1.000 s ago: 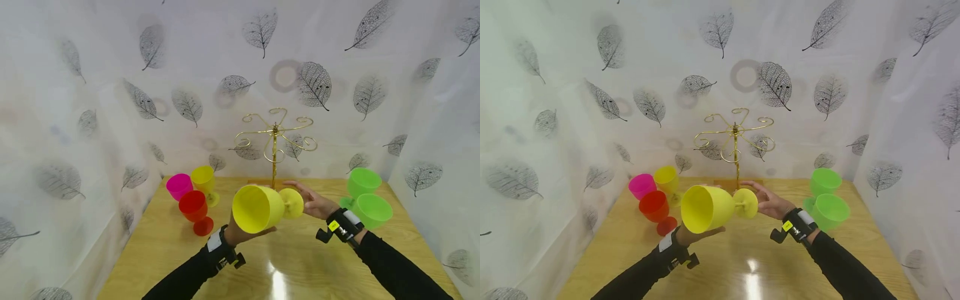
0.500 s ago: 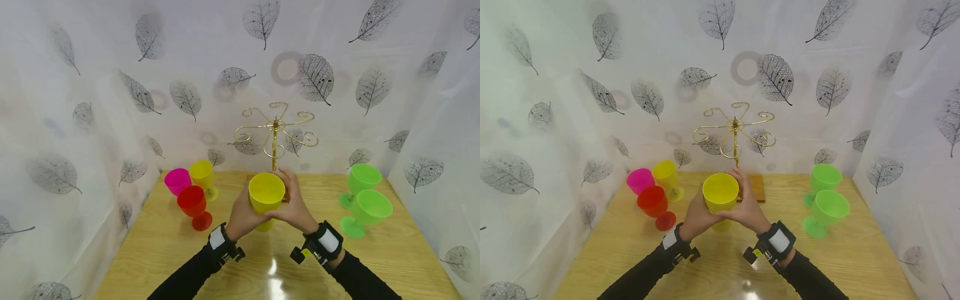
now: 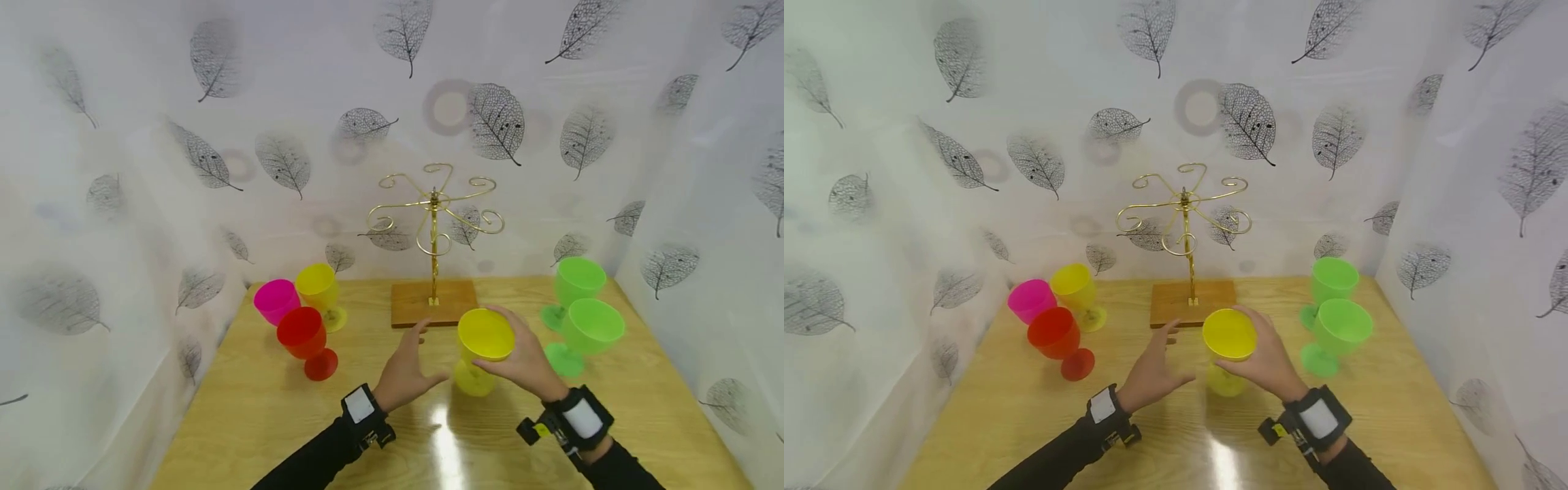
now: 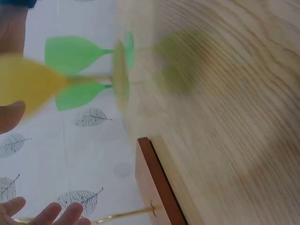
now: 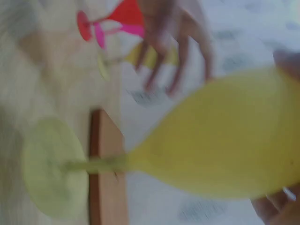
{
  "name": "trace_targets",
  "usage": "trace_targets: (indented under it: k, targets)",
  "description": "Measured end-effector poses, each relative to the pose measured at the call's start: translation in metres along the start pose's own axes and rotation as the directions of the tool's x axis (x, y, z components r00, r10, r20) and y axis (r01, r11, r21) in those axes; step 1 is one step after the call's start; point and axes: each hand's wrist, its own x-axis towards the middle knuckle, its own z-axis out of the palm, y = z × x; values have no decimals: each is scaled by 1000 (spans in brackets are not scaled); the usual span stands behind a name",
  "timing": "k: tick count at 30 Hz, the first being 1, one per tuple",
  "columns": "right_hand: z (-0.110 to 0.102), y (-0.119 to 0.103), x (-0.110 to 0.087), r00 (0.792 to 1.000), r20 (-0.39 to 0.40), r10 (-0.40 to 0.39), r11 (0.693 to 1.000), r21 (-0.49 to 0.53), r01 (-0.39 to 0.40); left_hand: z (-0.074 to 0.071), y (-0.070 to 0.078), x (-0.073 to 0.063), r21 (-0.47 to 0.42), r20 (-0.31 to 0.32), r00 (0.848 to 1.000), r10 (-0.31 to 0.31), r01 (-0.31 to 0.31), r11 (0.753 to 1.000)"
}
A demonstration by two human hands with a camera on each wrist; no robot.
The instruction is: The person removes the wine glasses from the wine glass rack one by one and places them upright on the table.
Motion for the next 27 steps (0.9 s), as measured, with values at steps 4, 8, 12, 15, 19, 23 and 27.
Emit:
trace_targets:
  k: [4,8,12,15,19,23,27]
  targets:
    - [-71,13,-30,1000,-21,14,995,-102,-17,-5,-8,-9,-2,-19,999,-39,39,999]
    - [-153,30,-55,987,-149,66,985,-147,-89,-9,-16,-14,-11,-58,997,-45,44,999]
    - [-217,62,-67,962,-232,142,967,-177,-186,-10,-18,-13,-28,-69,997,-22,20,999]
    - [-233,90,-56,936,-262,235,929,-224,-296,-12,-18,-14,-30,-78,997,-21,19,999]
    - [-216,133,-30,886,-291,359,883,-200,-424,-13,-19,-14,2,-93,995,-21,21,1000]
    - [-186,168,-12,882,-270,385,887,-156,-435,-14,-21,-14,56,-107,994,-2,9,998]
    - [-172,177,-5,891,-236,387,891,-153,-427,-16,-18,-15,60,-108,994,13,-7,998]
